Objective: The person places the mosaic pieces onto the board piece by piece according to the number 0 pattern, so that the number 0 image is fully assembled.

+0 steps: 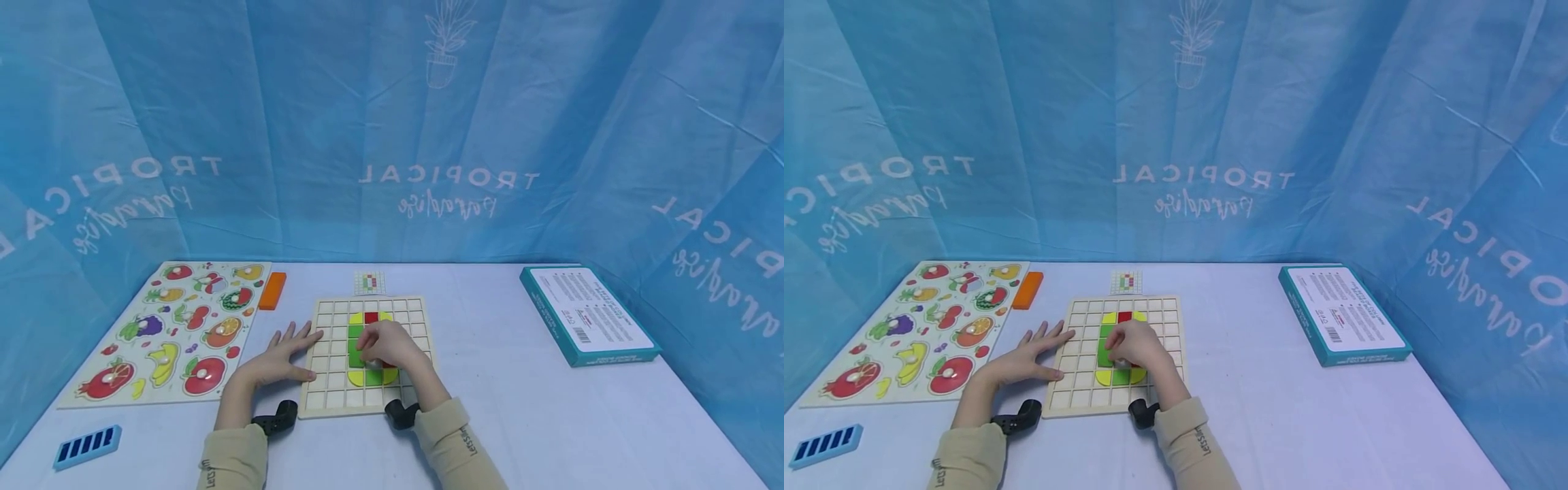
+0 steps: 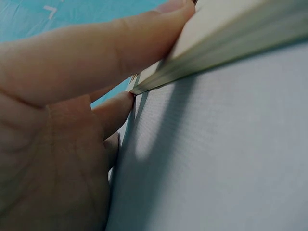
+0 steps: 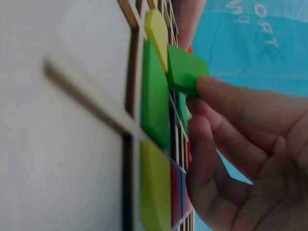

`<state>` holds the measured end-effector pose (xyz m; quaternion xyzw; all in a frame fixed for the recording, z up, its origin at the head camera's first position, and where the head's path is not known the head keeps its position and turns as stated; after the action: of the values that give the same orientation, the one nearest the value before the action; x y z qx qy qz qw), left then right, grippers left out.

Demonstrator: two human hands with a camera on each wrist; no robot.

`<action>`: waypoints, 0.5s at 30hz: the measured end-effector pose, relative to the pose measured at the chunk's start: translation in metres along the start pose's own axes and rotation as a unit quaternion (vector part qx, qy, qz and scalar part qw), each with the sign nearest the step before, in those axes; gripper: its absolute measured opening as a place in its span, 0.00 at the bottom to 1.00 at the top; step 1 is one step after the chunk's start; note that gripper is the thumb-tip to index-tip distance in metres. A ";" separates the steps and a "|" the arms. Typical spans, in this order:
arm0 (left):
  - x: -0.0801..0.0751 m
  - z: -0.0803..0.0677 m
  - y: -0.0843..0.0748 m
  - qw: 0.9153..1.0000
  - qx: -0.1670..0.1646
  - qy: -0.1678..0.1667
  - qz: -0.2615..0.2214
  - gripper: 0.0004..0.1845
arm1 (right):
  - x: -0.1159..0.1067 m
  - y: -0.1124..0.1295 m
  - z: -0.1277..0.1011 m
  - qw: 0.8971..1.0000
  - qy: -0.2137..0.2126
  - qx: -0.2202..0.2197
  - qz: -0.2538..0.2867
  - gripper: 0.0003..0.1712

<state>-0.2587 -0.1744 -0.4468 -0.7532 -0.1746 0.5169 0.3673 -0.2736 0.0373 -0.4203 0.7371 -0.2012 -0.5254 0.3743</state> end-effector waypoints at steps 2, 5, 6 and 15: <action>0.001 0.000 0.000 1.000 0.004 0.001 0.000 0.47 | 0.002 -0.001 -0.001 1.000 0.002 -0.005 -0.004 0.04; 0.003 0.001 0.000 1.000 0.007 0.001 0.000 0.47 | 0.003 -0.001 -0.002 1.000 0.002 -0.016 -0.008 0.05; 0.003 0.001 -0.001 1.000 0.007 0.000 0.001 0.47 | 0.002 0.000 -0.002 1.000 0.000 -0.019 -0.011 0.05; 0.001 0.004 0.000 1.000 0.005 -0.004 0.007 0.47 | 0.002 0.002 -0.002 1.000 -0.003 -0.015 -0.024 0.04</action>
<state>-0.2621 -0.1724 -0.4488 -0.7503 -0.1680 0.5238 0.3668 -0.2707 0.0359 -0.4196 0.7342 -0.1768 -0.5393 0.3726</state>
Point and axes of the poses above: each hand's wrist, its own z-axis towards the middle knuckle, its own x-axis out of the palm, y = z × x, the point moved 3 cm from there along z, towards the middle knuckle, and after that the axes turned 1 degree about -z, right-handed, at the moved point
